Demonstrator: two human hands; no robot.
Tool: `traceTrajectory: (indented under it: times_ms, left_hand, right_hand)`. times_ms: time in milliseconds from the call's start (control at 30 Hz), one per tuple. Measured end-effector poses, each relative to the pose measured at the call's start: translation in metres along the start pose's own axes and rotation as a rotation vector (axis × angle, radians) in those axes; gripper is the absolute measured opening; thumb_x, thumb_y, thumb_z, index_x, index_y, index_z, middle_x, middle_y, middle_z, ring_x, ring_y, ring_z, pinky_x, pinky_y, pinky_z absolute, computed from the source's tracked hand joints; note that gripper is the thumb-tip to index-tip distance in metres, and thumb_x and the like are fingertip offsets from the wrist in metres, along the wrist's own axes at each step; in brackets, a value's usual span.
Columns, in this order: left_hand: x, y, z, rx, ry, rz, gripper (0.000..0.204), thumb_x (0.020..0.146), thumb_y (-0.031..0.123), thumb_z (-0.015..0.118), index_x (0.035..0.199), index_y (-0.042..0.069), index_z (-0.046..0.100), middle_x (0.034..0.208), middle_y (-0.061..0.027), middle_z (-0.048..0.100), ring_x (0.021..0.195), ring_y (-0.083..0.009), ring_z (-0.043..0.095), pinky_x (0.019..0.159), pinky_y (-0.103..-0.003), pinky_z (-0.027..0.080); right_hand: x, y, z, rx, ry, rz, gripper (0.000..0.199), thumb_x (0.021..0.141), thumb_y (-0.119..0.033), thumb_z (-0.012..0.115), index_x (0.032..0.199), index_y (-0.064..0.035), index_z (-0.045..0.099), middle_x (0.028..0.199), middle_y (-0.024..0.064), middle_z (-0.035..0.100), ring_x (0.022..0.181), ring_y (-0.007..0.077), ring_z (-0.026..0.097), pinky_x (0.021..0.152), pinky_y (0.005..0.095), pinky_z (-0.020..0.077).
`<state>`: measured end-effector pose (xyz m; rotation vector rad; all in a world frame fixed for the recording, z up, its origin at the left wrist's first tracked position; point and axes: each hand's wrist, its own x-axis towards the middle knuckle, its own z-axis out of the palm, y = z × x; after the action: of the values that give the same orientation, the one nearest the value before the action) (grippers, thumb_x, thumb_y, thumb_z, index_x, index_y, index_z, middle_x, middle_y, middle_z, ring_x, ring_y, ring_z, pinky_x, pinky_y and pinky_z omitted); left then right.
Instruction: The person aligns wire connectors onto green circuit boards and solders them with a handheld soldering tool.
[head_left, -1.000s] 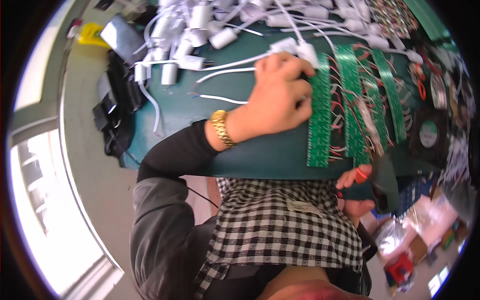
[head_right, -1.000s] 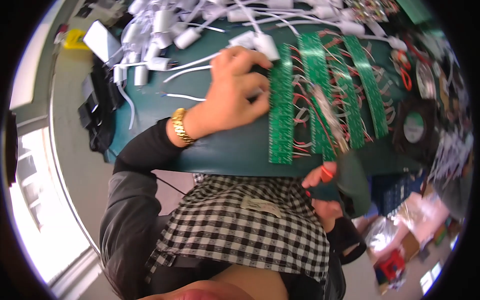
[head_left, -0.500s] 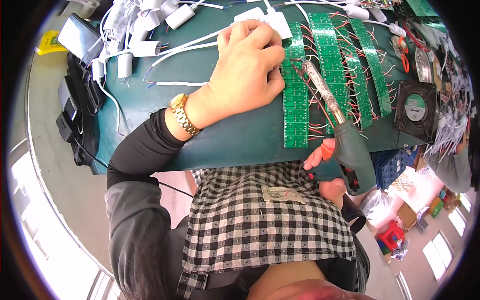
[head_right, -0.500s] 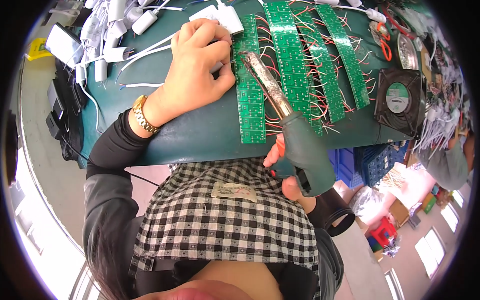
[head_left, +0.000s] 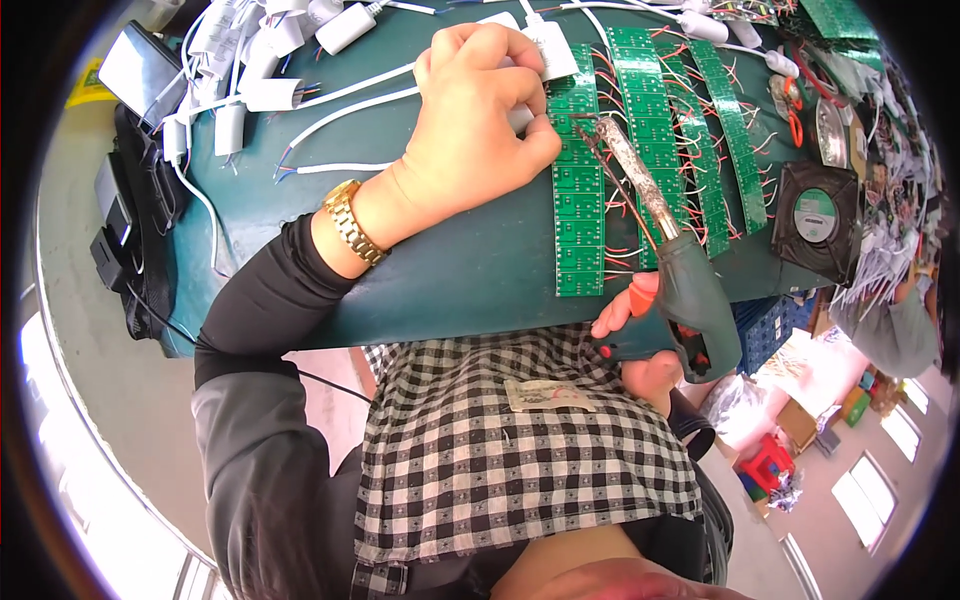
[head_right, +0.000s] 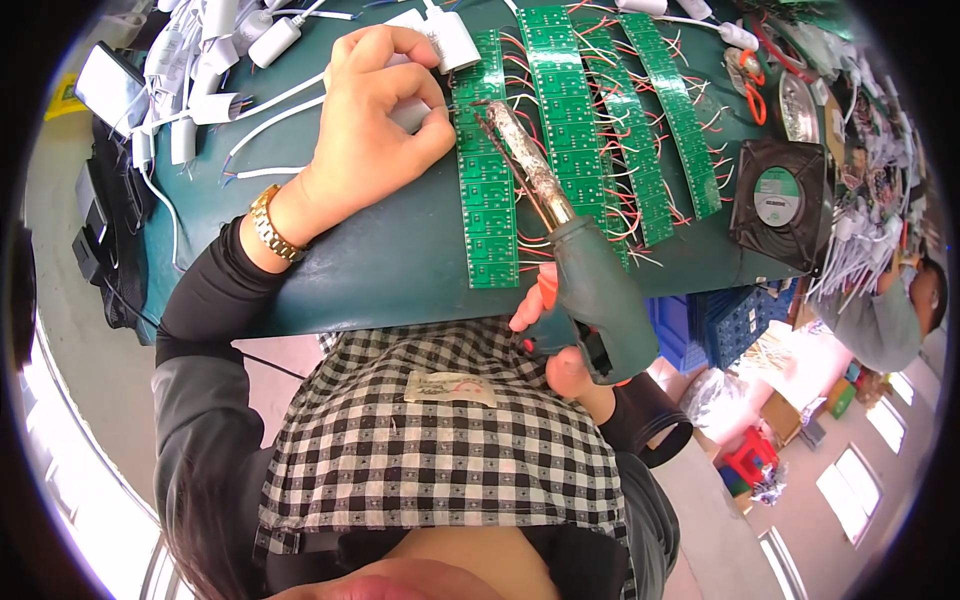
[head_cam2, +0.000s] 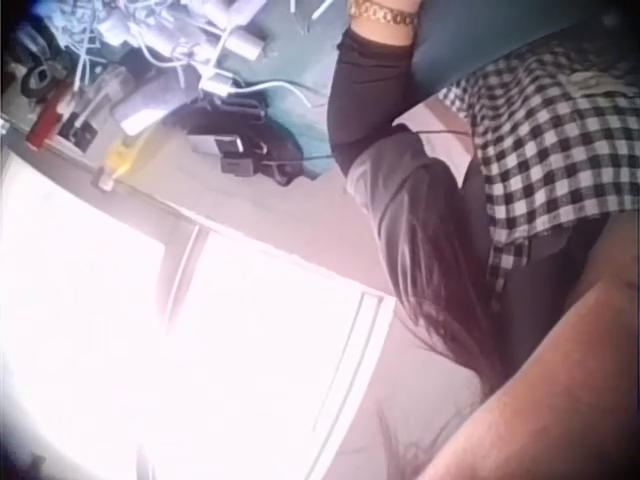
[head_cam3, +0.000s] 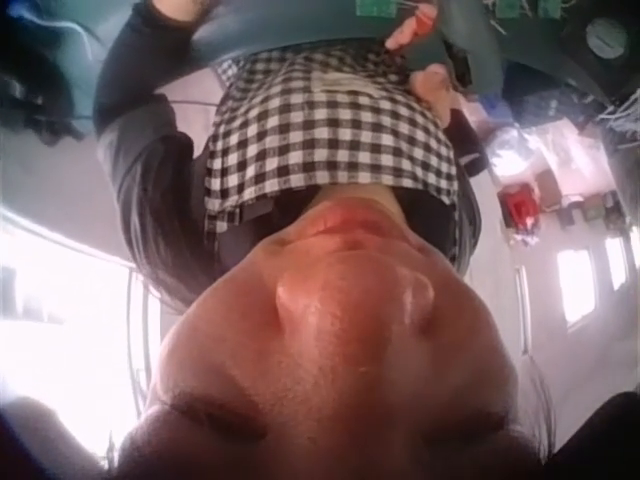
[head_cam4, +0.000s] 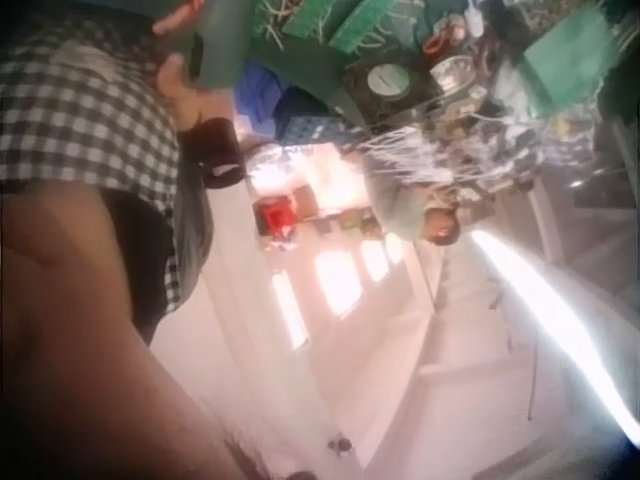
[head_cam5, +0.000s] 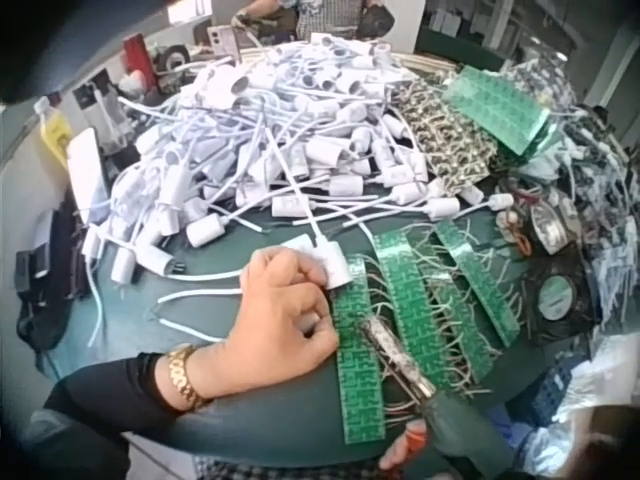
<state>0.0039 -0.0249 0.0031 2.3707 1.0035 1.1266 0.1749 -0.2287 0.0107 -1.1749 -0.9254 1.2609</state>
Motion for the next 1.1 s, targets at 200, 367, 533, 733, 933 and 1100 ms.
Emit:
traceTrajectory:
  times_ms: [200, 367, 533, 733, 933, 1100]
  left_hand:
    - [0.000, 0.004, -0.001, 0.054, -0.064, -0.007, 0.008, 0.060, 0.004, 0.064, 0.064, 0.008, 0.057, 0.097, -0.0019, 0.054, 0.101, -0.0272, 0.046, 0.089, -0.040, 0.033]
    - [0.001, 0.005, 0.000, 0.071, -0.091, 0.012, 0.010, 0.061, 0.003, 0.062, 0.066, 0.008, 0.054, 0.095, -0.0018, 0.053, 0.099, -0.0258, 0.048, 0.091, -0.043, 0.032]
    - [0.000, 0.004, 0.001, 0.044, -0.098, 0.013, 0.013, 0.062, 0.003, 0.061, 0.069, 0.008, 0.051, 0.093, -0.0006, 0.053, 0.094, -0.0221, 0.051, 0.092, -0.047, 0.031]
    - [0.000, 0.004, 0.000, 0.043, -0.142, -0.015, 0.013, 0.064, 0.002, 0.059, 0.070, 0.008, 0.048, 0.091, 0.0004, 0.052, 0.092, -0.0205, 0.053, 0.092, -0.053, 0.029]
    - [-0.001, 0.002, -0.002, 0.039, -0.143, -0.009, 0.013, 0.065, 0.002, 0.058, 0.070, 0.008, 0.047, 0.090, 0.0009, 0.053, 0.091, -0.0205, 0.054, 0.093, -0.055, 0.029]
    - [-0.001, 0.002, -0.001, 0.047, -0.133, 0.008, 0.014, 0.065, 0.002, 0.058, 0.070, 0.008, 0.047, 0.089, 0.0012, 0.053, 0.091, -0.0205, 0.055, 0.093, -0.055, 0.029]
  right_hand:
    - [-0.004, -0.003, 0.000, -0.088, -0.005, 0.004, 0.090, 0.072, -0.074, 0.055, 0.123, -0.0015, 0.041, 0.078, 0.0094, 0.051, 0.064, 0.0200, 0.054, 0.058, 0.0323, 0.0482]
    - [-0.004, -0.010, -0.005, -0.072, -0.099, -0.053, 0.082, 0.077, -0.059, 0.063, 0.127, 0.0017, 0.041, 0.085, 0.0080, 0.055, 0.072, 0.0170, 0.057, 0.063, 0.0300, 0.0482]
    - [-0.003, -0.009, -0.011, -0.181, -0.145, 0.003, 0.074, 0.079, -0.054, 0.060, 0.123, 0.0023, 0.039, 0.087, 0.0076, 0.056, 0.072, 0.0148, 0.054, 0.063, 0.0274, 0.0450]
    - [0.001, -0.005, -0.001, -0.108, -0.044, -0.034, 0.050, 0.078, -0.043, 0.062, 0.105, -0.0017, 0.056, 0.082, 0.0078, 0.058, 0.070, 0.0155, 0.053, 0.061, 0.0278, 0.0433]
    - [-0.010, -0.007, -0.022, -0.489, -0.121, 0.159, 0.079, 0.073, -0.068, 0.061, 0.112, -0.0019, 0.044, 0.088, 0.0056, 0.051, 0.075, 0.0153, 0.057, 0.058, 0.0260, 0.0459]
    - [-0.002, -0.014, -0.015, -0.548, -0.120, -0.017, 0.021, 0.069, -0.019, 0.066, 0.087, -0.0076, 0.065, 0.081, 0.0027, 0.066, 0.069, 0.0214, 0.061, 0.063, 0.0299, 0.0481]
